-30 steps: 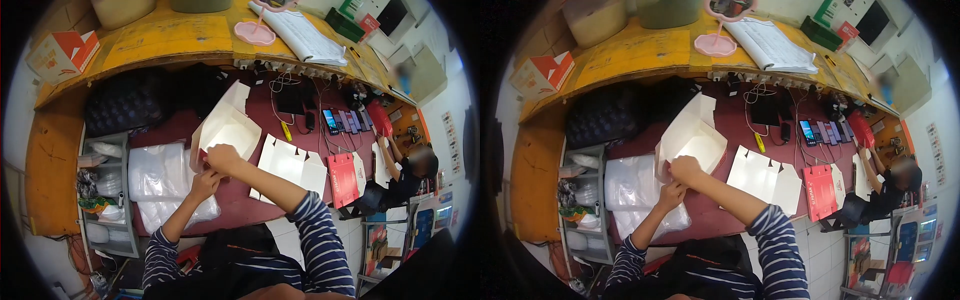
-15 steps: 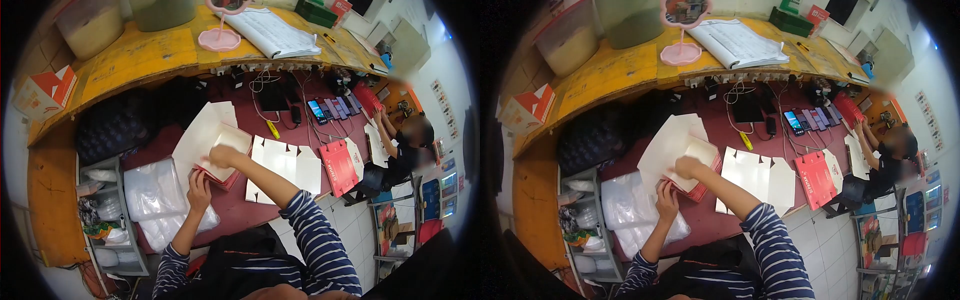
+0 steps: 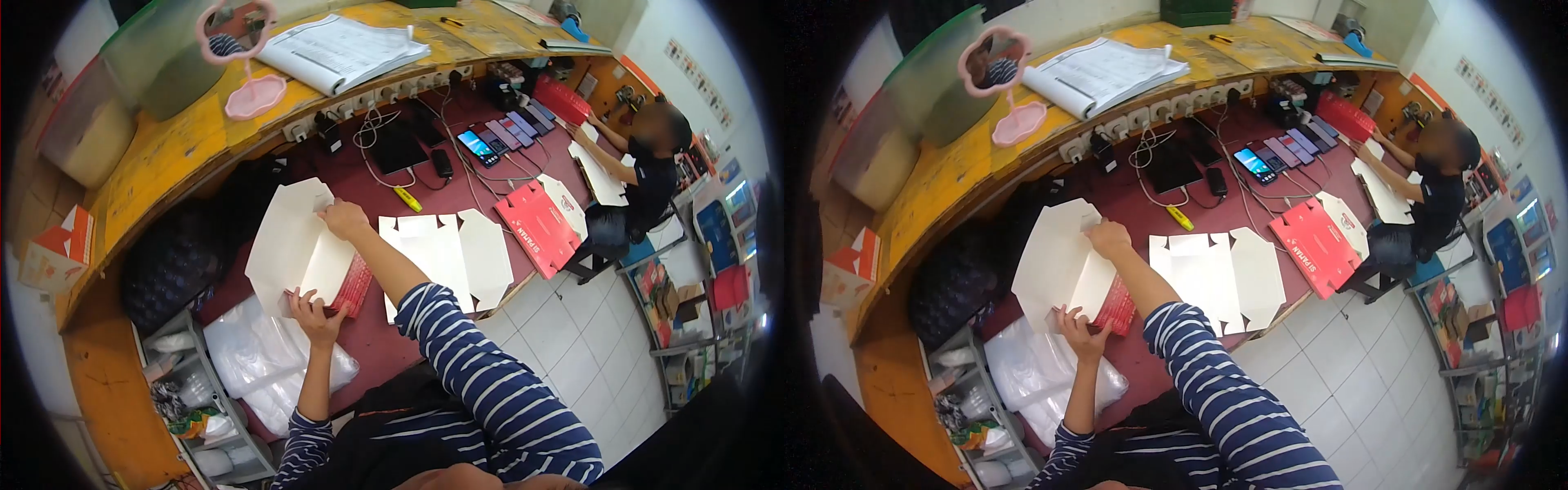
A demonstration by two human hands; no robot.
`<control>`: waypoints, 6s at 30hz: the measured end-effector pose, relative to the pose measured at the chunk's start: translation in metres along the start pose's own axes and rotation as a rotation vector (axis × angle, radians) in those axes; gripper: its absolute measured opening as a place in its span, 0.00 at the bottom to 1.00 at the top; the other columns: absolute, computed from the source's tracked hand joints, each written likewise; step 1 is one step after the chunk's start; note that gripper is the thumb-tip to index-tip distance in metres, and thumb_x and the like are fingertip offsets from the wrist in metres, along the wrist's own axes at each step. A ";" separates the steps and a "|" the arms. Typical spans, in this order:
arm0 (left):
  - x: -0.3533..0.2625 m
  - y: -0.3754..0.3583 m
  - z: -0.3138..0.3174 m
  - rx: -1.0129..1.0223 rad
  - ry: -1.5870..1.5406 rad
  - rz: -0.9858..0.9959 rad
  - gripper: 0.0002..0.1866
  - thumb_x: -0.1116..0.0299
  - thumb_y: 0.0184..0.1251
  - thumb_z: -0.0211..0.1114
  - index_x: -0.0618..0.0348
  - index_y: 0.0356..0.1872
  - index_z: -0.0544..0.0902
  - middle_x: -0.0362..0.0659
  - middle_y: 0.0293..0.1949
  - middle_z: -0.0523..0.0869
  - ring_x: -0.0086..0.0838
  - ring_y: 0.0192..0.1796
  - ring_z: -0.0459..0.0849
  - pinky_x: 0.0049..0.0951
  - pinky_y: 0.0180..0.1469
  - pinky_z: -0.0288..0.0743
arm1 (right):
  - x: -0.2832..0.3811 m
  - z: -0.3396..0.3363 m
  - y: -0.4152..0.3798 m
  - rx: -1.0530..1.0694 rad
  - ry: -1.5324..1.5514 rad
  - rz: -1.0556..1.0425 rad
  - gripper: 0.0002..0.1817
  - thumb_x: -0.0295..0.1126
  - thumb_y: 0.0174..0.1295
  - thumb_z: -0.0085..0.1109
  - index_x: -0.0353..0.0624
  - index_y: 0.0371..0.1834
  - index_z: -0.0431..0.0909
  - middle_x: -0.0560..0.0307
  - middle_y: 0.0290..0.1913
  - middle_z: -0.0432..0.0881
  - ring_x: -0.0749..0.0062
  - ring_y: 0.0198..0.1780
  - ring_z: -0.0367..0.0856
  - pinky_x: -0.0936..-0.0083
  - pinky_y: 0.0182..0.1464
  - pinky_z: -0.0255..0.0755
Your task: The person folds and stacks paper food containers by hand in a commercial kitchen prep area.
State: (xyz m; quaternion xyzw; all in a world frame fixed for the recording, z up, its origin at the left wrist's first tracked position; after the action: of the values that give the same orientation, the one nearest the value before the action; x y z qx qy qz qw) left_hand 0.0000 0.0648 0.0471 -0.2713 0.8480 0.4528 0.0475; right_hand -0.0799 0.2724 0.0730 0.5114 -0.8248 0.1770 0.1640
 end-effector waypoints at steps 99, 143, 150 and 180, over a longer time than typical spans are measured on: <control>-0.219 0.096 -0.061 -0.361 -1.129 -0.455 0.21 0.69 0.53 0.63 0.63 0.47 0.68 0.41 0.38 0.74 0.17 0.29 0.72 0.17 0.30 0.66 | -0.046 -0.143 -0.270 -0.486 1.361 -0.353 0.16 0.23 0.52 0.55 0.32 0.44 0.67 0.54 0.40 0.75 0.77 0.42 0.72 0.80 0.45 0.65; -0.118 0.077 -0.087 -0.042 0.011 -0.570 0.34 0.55 0.30 0.73 0.61 0.39 0.66 0.46 0.33 0.72 0.37 0.39 0.74 0.33 0.37 0.70 | 0.010 -0.079 -0.185 0.137 1.009 -0.469 0.02 0.19 0.48 0.52 0.38 0.24 0.72 0.62 0.24 0.75 0.83 0.27 0.73 0.85 0.31 0.67; -0.094 0.053 -0.011 0.593 -0.336 -0.266 0.36 0.59 0.37 0.69 0.56 0.52 0.64 0.48 0.53 0.65 0.43 0.54 0.66 0.35 0.52 0.65 | -0.074 0.003 -0.158 0.256 0.587 -0.251 0.10 0.31 0.53 0.55 0.38 0.20 0.71 0.61 0.19 0.75 0.82 0.20 0.70 0.84 0.24 0.64; -0.067 -0.076 0.135 0.795 -0.743 -1.090 0.21 0.55 0.55 0.59 0.65 0.38 0.74 0.50 0.38 0.78 0.28 0.27 0.81 0.24 0.27 0.73 | -0.195 0.014 -0.223 0.020 -0.427 -0.085 0.13 0.33 0.48 0.54 0.54 0.39 0.77 0.60 0.39 0.75 0.68 0.46 0.72 0.43 0.57 0.45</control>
State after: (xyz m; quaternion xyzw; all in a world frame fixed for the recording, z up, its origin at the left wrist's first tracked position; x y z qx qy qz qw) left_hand 0.0732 0.1661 -0.0667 -0.4433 0.6218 0.0878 0.6396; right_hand 0.2022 0.3271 0.0001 0.5731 -0.8167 0.0658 -0.0122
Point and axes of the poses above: each hand's wrist, its own y-axis towards the middle knuckle, its own z-axis out of the palm, x = y × z, the point moved 4 cm from there along y, towards the middle knuckle
